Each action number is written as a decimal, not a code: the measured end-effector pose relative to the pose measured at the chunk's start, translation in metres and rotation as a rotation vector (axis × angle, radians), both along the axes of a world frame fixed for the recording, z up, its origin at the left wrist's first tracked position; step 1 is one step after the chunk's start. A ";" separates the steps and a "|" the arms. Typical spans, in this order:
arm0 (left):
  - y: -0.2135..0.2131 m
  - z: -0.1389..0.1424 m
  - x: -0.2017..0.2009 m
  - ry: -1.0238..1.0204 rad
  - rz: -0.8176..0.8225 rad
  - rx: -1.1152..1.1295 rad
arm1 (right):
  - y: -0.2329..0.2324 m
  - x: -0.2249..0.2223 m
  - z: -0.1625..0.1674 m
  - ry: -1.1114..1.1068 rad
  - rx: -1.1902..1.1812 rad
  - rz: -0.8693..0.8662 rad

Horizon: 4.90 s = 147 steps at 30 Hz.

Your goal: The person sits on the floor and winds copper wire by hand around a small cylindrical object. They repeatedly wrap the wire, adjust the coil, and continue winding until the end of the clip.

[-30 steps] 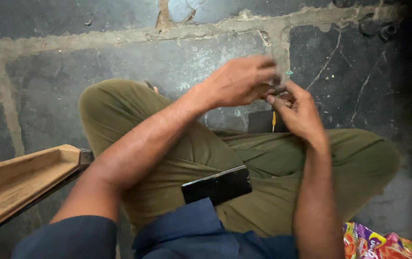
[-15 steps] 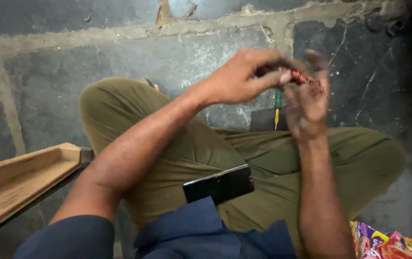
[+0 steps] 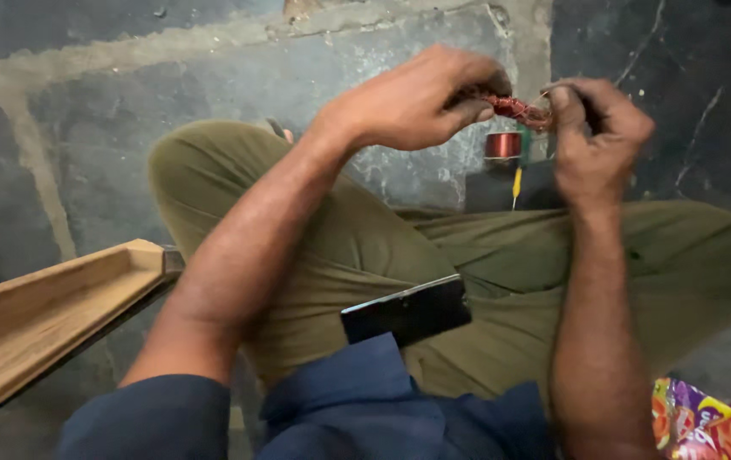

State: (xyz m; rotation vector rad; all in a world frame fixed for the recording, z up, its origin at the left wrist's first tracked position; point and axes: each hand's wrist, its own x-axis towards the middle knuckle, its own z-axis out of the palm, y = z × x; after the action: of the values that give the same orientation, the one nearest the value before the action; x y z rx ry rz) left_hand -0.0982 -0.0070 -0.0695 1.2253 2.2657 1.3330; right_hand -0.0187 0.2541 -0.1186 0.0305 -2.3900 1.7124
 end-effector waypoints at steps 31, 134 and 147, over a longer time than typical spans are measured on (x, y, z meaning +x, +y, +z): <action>-0.019 -0.006 -0.012 -0.370 -0.122 -0.002 | -0.029 -0.001 0.013 -0.113 -0.001 0.105; -0.079 0.084 0.076 -0.034 0.107 0.240 | -0.117 0.055 0.108 0.117 0.553 0.230; -0.078 0.078 0.069 0.047 0.117 0.255 | -0.094 0.031 0.077 0.073 0.468 0.260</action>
State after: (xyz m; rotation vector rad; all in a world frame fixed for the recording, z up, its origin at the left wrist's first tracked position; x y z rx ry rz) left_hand -0.0291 -0.0849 0.0088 1.2276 2.2851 1.6966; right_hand 0.0123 0.1600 -0.0412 0.4807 -2.7677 1.1698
